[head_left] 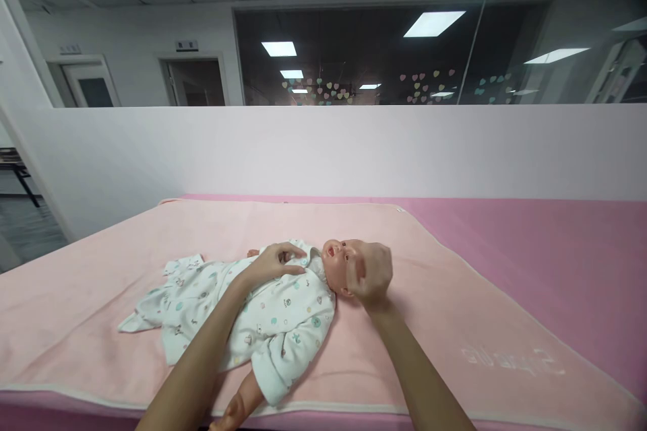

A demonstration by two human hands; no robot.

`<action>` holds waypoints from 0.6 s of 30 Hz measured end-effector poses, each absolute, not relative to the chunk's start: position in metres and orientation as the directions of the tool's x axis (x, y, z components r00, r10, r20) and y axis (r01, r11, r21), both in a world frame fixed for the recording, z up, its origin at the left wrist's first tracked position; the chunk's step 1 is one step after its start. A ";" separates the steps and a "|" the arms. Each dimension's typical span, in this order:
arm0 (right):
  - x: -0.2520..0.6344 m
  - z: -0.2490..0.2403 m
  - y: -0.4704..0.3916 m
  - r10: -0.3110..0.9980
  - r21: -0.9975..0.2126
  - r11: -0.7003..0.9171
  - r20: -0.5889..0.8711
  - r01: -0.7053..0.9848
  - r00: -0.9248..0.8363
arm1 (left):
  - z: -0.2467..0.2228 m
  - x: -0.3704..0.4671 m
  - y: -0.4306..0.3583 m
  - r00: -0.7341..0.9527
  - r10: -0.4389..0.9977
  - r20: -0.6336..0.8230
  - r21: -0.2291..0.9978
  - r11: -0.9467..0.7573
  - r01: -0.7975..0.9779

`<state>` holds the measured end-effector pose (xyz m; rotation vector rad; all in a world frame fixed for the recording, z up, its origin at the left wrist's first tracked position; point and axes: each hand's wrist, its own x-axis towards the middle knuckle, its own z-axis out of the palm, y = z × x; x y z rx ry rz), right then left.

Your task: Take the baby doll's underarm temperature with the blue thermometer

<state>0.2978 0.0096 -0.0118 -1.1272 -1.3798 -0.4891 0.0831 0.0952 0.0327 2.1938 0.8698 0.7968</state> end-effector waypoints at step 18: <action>0.205 0.034 0.056 0.871 -0.134 0.287 0.448 0.948 -0.201 | 0.022 0.066 0.108 0.460 0.886 0.056 0.991 0.006 -0.131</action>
